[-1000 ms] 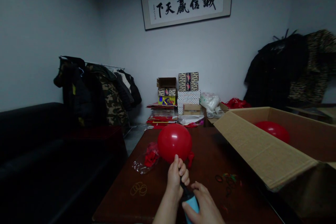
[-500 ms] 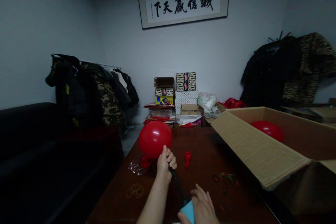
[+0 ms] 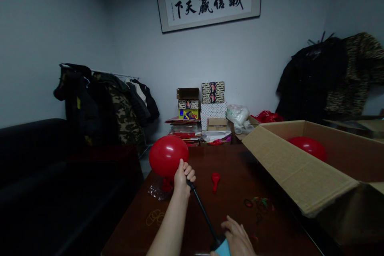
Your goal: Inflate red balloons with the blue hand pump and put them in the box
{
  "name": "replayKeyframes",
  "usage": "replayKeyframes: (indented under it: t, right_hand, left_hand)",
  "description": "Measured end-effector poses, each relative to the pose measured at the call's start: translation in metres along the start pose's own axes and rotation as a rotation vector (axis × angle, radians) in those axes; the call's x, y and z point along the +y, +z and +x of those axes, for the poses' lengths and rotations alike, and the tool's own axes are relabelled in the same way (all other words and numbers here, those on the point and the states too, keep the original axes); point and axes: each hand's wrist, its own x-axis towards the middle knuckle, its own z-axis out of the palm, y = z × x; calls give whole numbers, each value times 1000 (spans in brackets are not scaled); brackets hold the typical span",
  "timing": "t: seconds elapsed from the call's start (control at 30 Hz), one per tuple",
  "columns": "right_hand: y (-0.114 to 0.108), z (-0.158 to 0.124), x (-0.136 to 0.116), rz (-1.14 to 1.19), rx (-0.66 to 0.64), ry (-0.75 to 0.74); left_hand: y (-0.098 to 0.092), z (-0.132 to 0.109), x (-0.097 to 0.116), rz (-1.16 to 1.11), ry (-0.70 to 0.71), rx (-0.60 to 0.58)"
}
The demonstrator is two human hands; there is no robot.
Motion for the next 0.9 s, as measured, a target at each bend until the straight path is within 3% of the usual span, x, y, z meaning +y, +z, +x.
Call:
replayKeyframes:
  t: [0.23,0.47,0.6,0.9]
  right_hand:
    - [-13,3,-6,1,-6,19]
    - [-25,9,-5,56,-52,-1]
    - [-29,16,-11,68,3,50]
    - [4,18,5,76,-31,-8]
  left_hand:
    - [4,-10,-21,19,-61,24]
    - [7,-32,-60,61,-132,5]
    - [5,-45,-78,125,-187,-11]
    - [-6,-53,-80,202,-135,53]
